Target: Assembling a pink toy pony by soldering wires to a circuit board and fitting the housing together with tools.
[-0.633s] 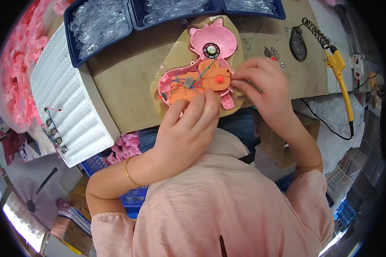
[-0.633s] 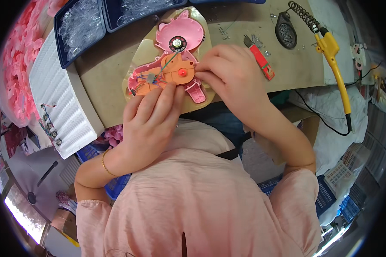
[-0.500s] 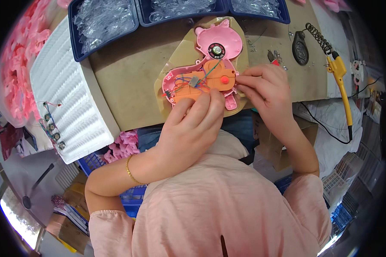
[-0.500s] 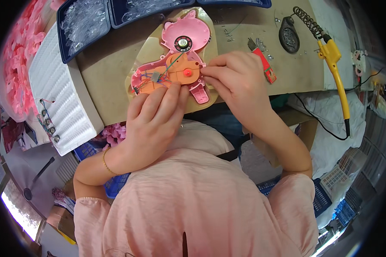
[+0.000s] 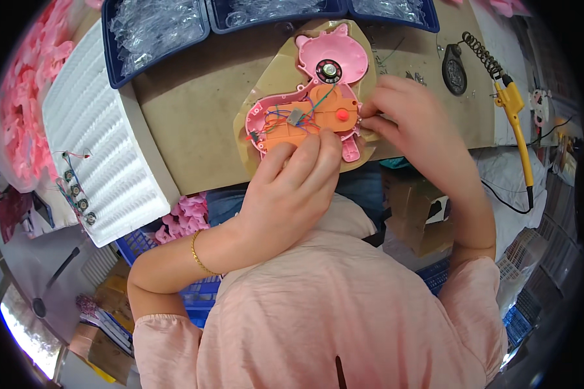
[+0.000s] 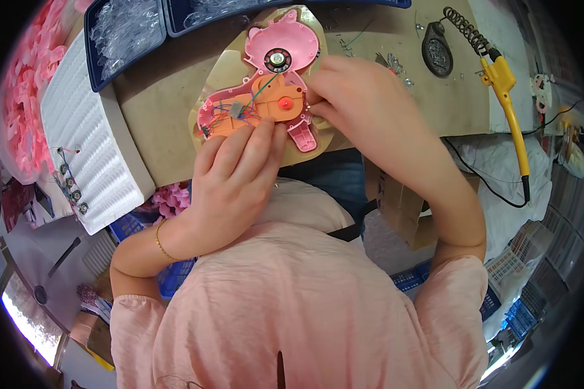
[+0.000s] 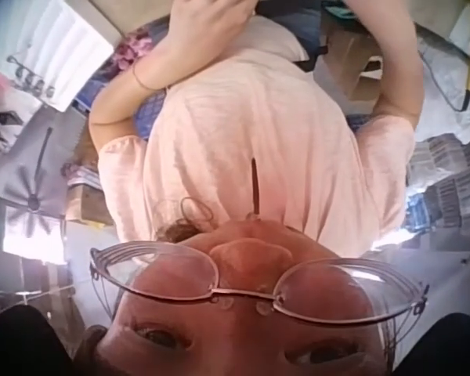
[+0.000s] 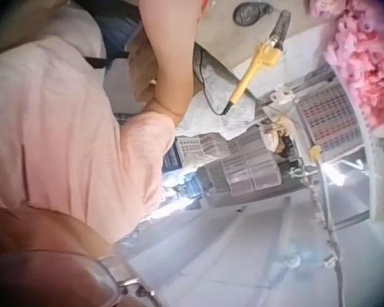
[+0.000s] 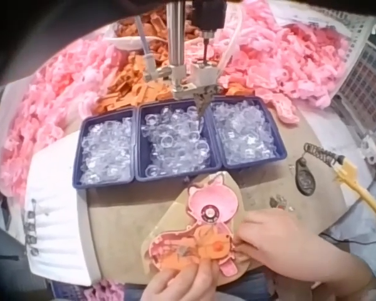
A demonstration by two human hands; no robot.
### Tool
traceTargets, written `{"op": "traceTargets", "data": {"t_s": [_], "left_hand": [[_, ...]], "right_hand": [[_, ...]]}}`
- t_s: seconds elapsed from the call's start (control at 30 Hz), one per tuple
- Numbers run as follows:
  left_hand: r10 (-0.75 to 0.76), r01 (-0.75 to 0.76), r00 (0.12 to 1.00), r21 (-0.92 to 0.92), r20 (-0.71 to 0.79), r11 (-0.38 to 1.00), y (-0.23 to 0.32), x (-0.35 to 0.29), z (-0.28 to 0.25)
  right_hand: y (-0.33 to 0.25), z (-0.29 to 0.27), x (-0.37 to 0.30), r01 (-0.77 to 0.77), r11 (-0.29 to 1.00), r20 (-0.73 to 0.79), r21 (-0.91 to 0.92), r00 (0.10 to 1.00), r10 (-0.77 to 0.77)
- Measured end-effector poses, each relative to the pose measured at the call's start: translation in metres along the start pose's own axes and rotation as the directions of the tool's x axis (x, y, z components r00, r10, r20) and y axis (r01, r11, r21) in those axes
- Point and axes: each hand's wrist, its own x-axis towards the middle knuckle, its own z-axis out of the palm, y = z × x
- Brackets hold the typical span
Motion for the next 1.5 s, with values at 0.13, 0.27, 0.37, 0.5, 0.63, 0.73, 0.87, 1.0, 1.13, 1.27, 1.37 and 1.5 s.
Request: {"op": "traceTargets", "data": {"t_s": [0.13,0.27,0.37,0.5,0.63,0.73,0.87,1.0,1.13,1.27,1.37,1.5], "left_hand": [[-0.007,0.007,1.000,-0.005,0.010,1.000,-0.006,-0.001,-0.003],[-0.004,0.016,0.997,-0.161,0.074,0.987,-0.009,-0.009,-0.009],[-0.008,0.009,1.000,-0.122,0.009,0.992,-0.009,-0.015,0.000],[-0.043,0.042,0.999,-0.188,-0.003,0.981,0.000,-0.025,0.001],[-0.061,0.116,0.989,-0.435,0.138,0.893,-0.006,-0.018,-0.017],[-0.232,0.235,0.970,-0.488,0.068,0.841,-0.063,-0.016,-0.034],[-0.645,0.510,0.754,-0.505,-0.128,0.696,-0.240,0.029,-0.039],[-0.728,0.779,0.598,0.029,-0.336,0.626,-0.414,0.016,-0.005],[-0.442,0.475,0.880,0.339,-0.175,0.812,-0.426,0.017,0.016],[-0.554,0.517,0.832,0.353,0.006,0.780,-0.411,0.056,0.031],[-0.387,0.413,0.911,0.335,-0.144,0.847,-0.436,0.014,0.018],[-0.503,0.614,0.760,0.199,-0.411,0.764,-0.419,-0.004,-0.023]], "right_hand": [[-0.008,-0.007,0.014,0.074,0.994,0.049,-0.083,0.996,-0.071],[-0.001,-0.010,0.014,0.076,0.995,0.063,0.057,0.995,-0.080],[-0.018,-0.011,0.019,-0.065,0.976,-0.030,0.209,0.997,0.073],[-0.056,0.030,0.101,0.278,0.939,-0.340,-0.205,0.879,-0.334],[-0.028,0.054,0.177,-0.090,0.838,-0.312,-0.538,0.945,-0.099],[0.002,0.057,0.184,-0.020,0.861,-0.238,-0.508,0.964,-0.118],[-0.019,0.042,0.162,-0.005,0.912,-0.291,-0.411,0.949,-0.126],[-0.058,0.029,0.125,0.081,0.977,-0.317,-0.196,0.938,-0.142],[-0.053,0.012,0.060,0.151,0.984,-0.407,-0.089,0.897,-0.174],[-0.017,0.004,0.014,-0.190,0.905,-0.398,0.381,0.850,0.346],[-0.025,-0.024,-0.002,-0.202,0.828,-0.291,0.522,0.871,0.396],[-0.016,-0.013,-0.033,-0.235,0.611,-0.213,0.756,0.795,0.568]]}}
